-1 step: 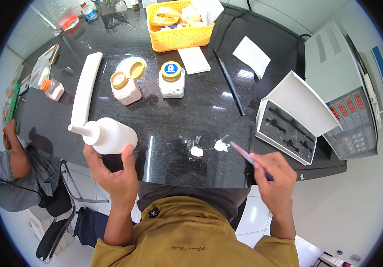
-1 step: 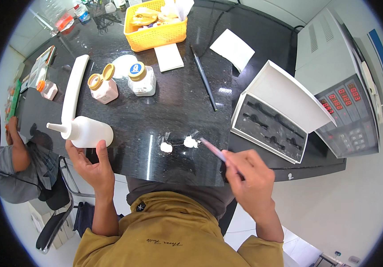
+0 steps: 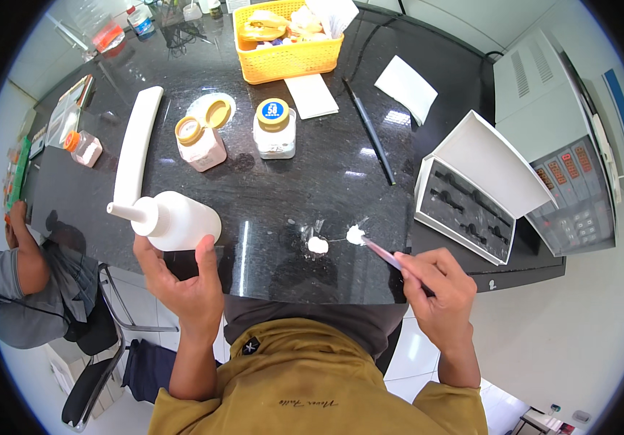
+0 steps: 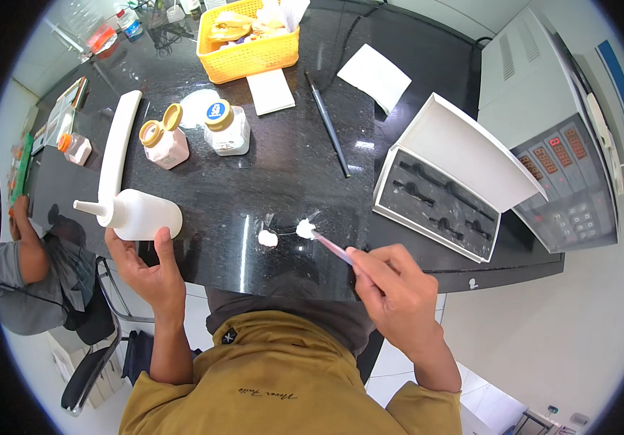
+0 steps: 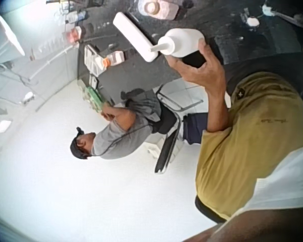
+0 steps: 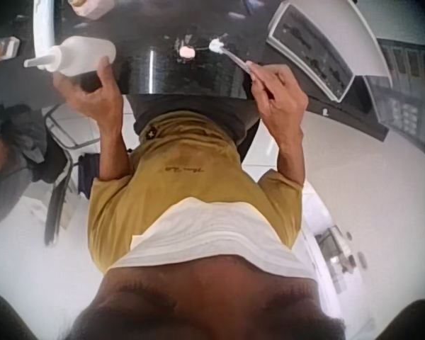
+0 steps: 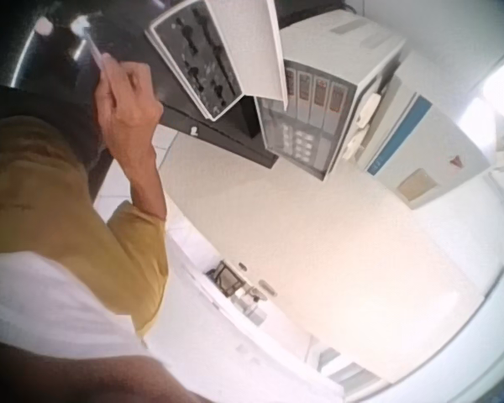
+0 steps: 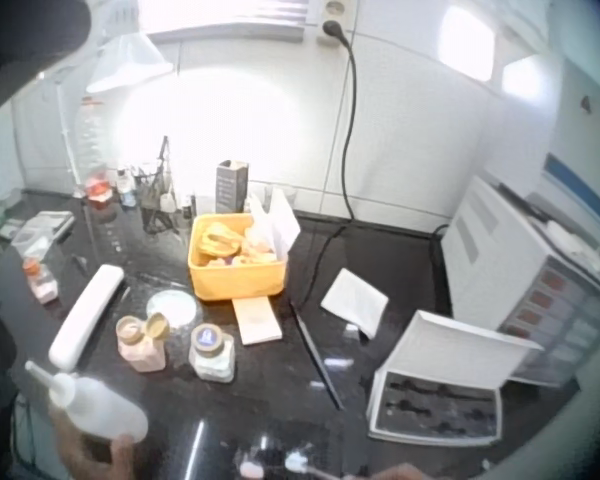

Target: The person opens a white box and removes a small tool. They scoop a pink powder from a jar and a white powder from another jar onto the table, then add liquid from a squeeze bottle. The person mixes the powders and liquid together with the tool, then wipes the tool with a tissue.

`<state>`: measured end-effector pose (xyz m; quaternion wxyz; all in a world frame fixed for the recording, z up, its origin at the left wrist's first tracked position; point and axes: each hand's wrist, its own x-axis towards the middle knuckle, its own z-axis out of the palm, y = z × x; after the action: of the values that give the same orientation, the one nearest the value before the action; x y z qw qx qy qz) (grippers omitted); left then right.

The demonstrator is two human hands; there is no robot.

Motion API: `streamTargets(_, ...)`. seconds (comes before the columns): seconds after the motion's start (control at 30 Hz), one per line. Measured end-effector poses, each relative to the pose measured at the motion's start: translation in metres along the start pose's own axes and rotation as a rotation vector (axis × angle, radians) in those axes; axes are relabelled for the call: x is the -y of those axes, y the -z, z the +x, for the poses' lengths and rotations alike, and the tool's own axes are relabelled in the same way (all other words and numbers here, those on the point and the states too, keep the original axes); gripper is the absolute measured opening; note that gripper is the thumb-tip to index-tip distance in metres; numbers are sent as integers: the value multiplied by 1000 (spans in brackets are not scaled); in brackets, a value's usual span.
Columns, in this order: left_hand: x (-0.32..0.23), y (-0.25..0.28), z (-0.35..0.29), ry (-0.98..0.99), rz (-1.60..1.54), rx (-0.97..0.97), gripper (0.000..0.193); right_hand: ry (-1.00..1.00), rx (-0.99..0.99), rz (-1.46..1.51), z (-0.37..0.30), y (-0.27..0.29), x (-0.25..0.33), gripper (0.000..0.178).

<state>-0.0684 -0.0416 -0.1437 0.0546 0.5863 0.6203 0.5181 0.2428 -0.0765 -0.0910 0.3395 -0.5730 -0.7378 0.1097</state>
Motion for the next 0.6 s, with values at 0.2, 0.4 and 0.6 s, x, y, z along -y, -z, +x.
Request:
streamTargets(0.2, -3, -1, 2, -9, -25, 8, 61, 18, 55, 67, 17, -3, -15, 31)
streamTargets(0.4, -3, -3, 2, -45, -4, -7, 62, 11, 67, 126, 32, -5, -24, 30)
streamTargets(0.6, -1, 0, 1, -27, 12, 9, 63, 93, 177, 82, 23, 9, -24, 29)
